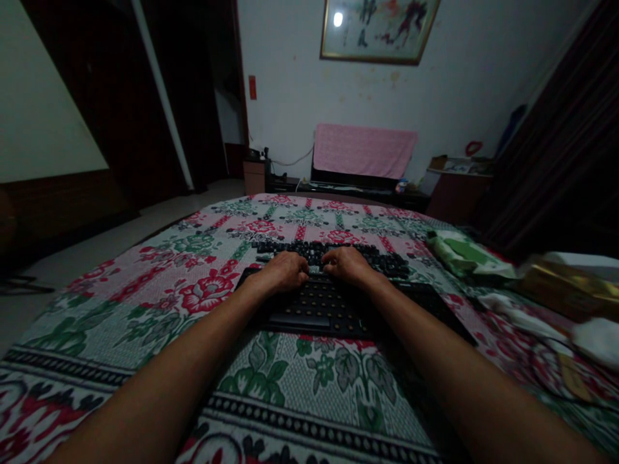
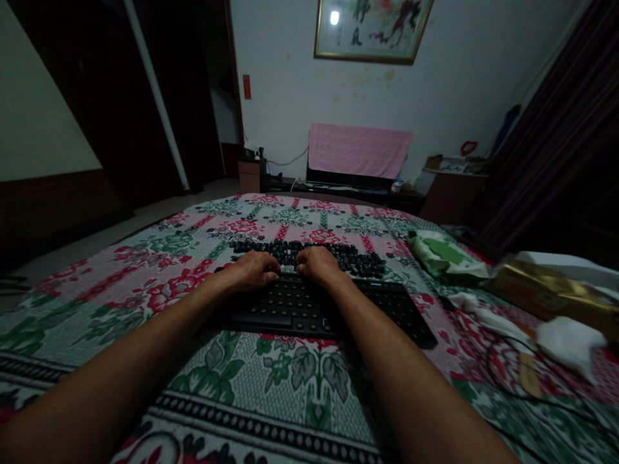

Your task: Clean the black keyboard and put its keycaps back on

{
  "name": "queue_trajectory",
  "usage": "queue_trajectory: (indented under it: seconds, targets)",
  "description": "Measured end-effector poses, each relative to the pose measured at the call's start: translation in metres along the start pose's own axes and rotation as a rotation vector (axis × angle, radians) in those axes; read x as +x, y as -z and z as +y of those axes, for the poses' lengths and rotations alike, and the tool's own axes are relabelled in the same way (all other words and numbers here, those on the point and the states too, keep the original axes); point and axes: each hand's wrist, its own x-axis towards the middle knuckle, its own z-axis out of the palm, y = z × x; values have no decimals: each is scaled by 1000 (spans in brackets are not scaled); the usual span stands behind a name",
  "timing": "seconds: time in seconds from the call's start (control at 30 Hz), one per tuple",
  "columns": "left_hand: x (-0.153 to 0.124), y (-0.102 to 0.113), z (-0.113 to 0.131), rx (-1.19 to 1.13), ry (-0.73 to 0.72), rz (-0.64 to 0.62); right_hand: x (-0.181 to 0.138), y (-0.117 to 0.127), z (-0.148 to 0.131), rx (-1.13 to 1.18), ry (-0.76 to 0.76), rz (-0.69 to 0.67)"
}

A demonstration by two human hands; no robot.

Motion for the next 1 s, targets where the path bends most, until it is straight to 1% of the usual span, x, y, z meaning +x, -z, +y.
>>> queue_trajectory:
  seconds: [0.17,0.43,0.53,0.63,0.7,0.77,0.8,0.9,1.0]
  targets:
    - [-2,2,1,-13,-21,-3,7,2,2,22,2,-72]
    - [-1,5,1,-17,-24,-23,8,-1,1,42,-22,-78]
    - [0,4,1,-11,-29,-31,7,-2,1,61,-7,-49]
    - [0,3,0,-3,-39,-25,2,3,2,103,7,46]
    - [0,2,0,5,-47,-12,-6,11,4,139,37,118]
    - [0,2,0,10,-47,0,-20,20,6,199,80,157]
    - [0,2,1,11,-48,3,-28,25,6,236,78,163]
    - [-1,3,3,16,-47,5,-59,36,4,331,122,9]
    - [-4,5,6,30,-58,1,-87,37,-3,397,152,-80]
